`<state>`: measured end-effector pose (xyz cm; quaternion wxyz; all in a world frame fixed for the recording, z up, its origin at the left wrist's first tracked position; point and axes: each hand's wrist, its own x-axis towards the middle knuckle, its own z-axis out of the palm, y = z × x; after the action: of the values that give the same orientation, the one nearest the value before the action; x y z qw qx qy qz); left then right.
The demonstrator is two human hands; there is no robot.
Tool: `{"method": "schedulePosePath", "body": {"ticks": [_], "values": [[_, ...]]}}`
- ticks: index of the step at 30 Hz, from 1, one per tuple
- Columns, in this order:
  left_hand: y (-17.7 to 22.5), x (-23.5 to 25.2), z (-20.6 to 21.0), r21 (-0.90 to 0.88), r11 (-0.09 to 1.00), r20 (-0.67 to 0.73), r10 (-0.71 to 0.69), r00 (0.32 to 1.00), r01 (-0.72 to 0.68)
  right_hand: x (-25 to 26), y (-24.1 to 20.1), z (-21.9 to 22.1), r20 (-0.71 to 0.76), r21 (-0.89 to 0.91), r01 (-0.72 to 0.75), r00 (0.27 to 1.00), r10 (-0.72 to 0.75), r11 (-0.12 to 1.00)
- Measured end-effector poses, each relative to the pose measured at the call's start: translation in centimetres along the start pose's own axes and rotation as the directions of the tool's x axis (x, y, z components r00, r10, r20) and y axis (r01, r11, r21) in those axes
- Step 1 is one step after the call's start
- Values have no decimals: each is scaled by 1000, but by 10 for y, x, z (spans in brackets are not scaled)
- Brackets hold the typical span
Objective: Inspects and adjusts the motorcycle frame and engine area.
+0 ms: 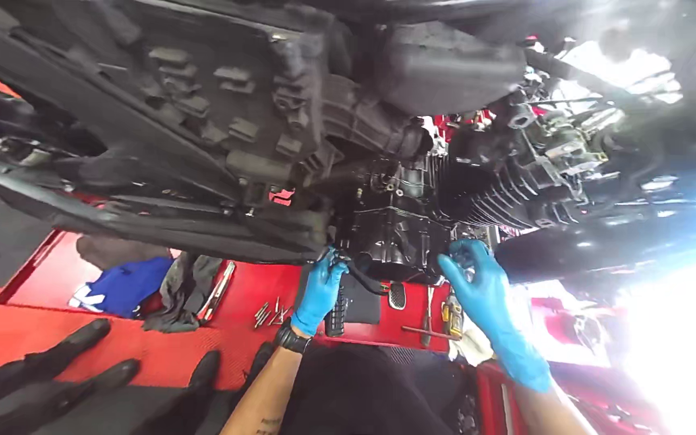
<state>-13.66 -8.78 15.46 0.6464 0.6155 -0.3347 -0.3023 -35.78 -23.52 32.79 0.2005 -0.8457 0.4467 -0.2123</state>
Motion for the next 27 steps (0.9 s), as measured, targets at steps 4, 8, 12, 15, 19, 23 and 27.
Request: {"method": "schedulePosePath", "body": {"ticks": [4,8,12,15,19,23,27], "values": [[3,3,0,23,1000,-14,8,1000,-8,-16,17,27,-108,230,-177,972,206,957],[0,4,-1,21,1000,-13,23,1000,-22,-7,1,5,-185,150,355,927,-327,923],[5,2,1,63,997,-16,45,999,-44,53,-45,-19,255,-53,832,546,-798,552],[6,3,0,84,996,-21,29,999,-27,91,-44,-19,525,-66,940,318,-790,335],[9,3,2,33,999,-25,23,999,-22,101,-61,-18,547,-134,985,162,-821,105],[12,3,2,20,1000,-32,12,999,-11,112,-72,-16,608,-53,996,86,-789,68],[9,2,2,-7,1000,-15,16,1000,-16,122,-69,-19,658,-15,999,32,-753,29]]}}
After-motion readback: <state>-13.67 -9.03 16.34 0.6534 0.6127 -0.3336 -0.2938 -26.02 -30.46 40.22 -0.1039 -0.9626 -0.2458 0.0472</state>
